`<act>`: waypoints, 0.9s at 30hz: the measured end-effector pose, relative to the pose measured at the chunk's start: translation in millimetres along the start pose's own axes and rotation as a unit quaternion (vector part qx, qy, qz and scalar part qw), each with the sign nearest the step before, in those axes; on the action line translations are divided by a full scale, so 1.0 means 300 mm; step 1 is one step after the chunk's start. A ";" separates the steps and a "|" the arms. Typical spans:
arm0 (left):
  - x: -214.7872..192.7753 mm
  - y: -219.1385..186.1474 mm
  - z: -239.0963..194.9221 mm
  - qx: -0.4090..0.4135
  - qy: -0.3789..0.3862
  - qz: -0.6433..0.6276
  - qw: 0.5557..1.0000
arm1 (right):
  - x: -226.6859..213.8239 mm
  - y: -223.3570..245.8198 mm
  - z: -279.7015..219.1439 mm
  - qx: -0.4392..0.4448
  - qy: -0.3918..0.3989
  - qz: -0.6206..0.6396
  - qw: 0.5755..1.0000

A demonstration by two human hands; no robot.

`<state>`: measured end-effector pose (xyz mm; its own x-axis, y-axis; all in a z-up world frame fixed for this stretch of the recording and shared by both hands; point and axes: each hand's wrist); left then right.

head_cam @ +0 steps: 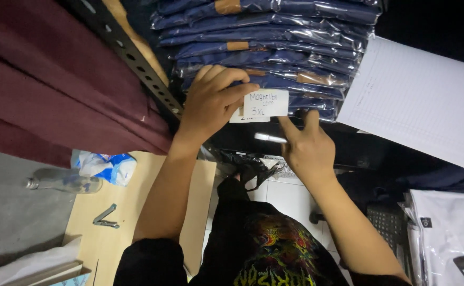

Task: The person is writing on a notepad to record the inventory of a stack of packaged blue garments on a shelf.

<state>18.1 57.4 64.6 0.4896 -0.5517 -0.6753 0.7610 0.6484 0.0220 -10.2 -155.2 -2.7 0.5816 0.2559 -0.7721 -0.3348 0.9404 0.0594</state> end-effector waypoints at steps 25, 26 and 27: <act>0.028 -0.016 -0.002 -0.041 0.002 0.020 0.999 | -0.009 0.007 0.013 -0.001 0.002 0.018 1.000; 0.020 -0.026 0.007 -0.043 -0.002 0.019 0.999 | -0.016 0.009 0.017 -0.001 0.003 0.020 1.000; 0.011 -0.035 0.017 -0.044 -0.006 0.018 0.999 | -0.022 0.012 0.021 -0.002 0.005 0.022 1.000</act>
Point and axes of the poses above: each hand's wrist, its own z-axis towards the middle knuckle, its own x-axis out of the palm, y = z × x, and after that the axes turned 9 degrees about x, right-handed
